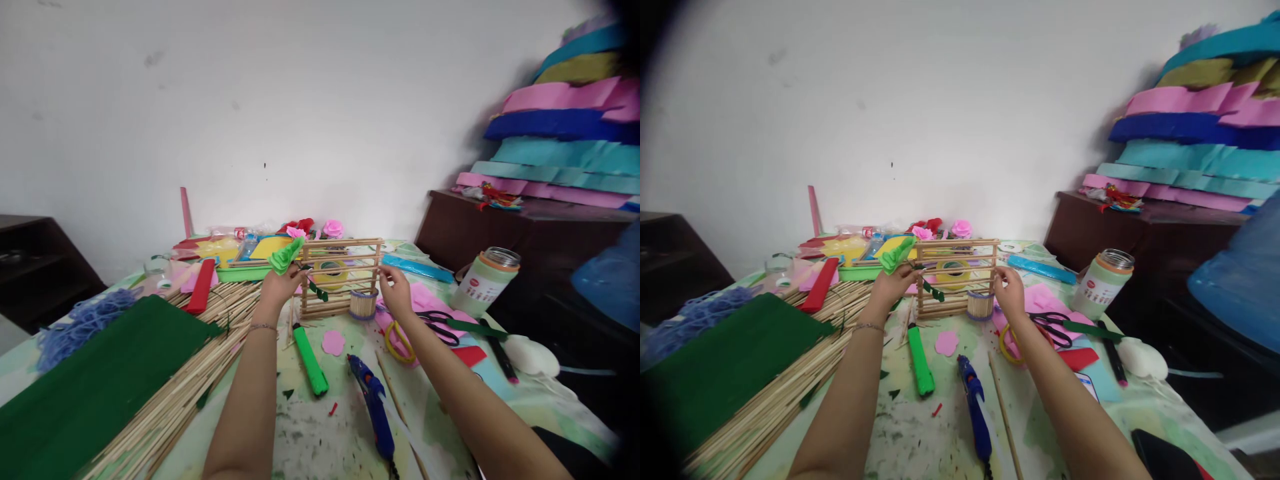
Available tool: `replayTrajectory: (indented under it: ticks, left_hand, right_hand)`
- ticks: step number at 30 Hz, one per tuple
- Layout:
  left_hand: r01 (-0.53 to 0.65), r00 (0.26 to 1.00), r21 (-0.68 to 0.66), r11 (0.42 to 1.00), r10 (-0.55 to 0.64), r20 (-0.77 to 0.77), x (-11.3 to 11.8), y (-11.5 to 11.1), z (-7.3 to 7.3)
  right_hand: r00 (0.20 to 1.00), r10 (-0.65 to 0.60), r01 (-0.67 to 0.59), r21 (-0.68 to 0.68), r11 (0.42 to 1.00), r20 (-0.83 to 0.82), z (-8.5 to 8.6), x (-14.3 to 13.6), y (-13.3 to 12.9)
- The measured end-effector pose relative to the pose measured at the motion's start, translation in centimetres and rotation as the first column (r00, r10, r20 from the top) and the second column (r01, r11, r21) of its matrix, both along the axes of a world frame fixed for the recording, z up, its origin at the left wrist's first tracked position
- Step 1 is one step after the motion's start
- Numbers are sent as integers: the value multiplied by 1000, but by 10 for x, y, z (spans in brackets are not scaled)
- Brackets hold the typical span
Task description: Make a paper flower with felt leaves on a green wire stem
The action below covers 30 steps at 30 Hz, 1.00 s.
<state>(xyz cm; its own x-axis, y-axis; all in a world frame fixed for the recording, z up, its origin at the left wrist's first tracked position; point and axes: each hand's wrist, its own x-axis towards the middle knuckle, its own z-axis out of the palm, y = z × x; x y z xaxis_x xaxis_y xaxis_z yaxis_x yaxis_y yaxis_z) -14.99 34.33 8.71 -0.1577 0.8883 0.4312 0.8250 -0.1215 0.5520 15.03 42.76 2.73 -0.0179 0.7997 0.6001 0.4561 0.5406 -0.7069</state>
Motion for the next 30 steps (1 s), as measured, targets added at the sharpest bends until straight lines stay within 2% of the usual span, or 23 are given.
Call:
replayTrajectory:
  ticks: [3,7,11,15,18,25,30]
  left_hand:
    - [55,998,-32,998,-56,-36,-5,-1,-1]
    - [71,994,-58,996,-75,-80,-8,-4,3]
    - [3,991,-84,996,-15,-134,-6,-11,16]
    - [-91,978,-98,991,70,-197,1,-19,30]
    - [-160,957,-88,983,133,-256,6,-22,36]
    - [-242,894,-45,969,205,-399,11,-25,33]
    - [-267,874,-40,963,225,-430,11,-21,26]
  right_hand:
    - [988,-101,97,-45,994,-114,-15,-1,1]
    - [987,-2,-22,-148,989,-163,-29,-12,0]
    - [976,102,-139,-195,971,-191,-35,-14,-5]
    - [968,141,-189,-230,955,-207,-36,-9,-4]
    - [965,155,-206,-249,946,-211,-36,-6,-1]
    - [965,155,-210,-264,942,-214,-37,-8,2]
    - [965,160,-213,-266,940,-206,-36,-9,2]
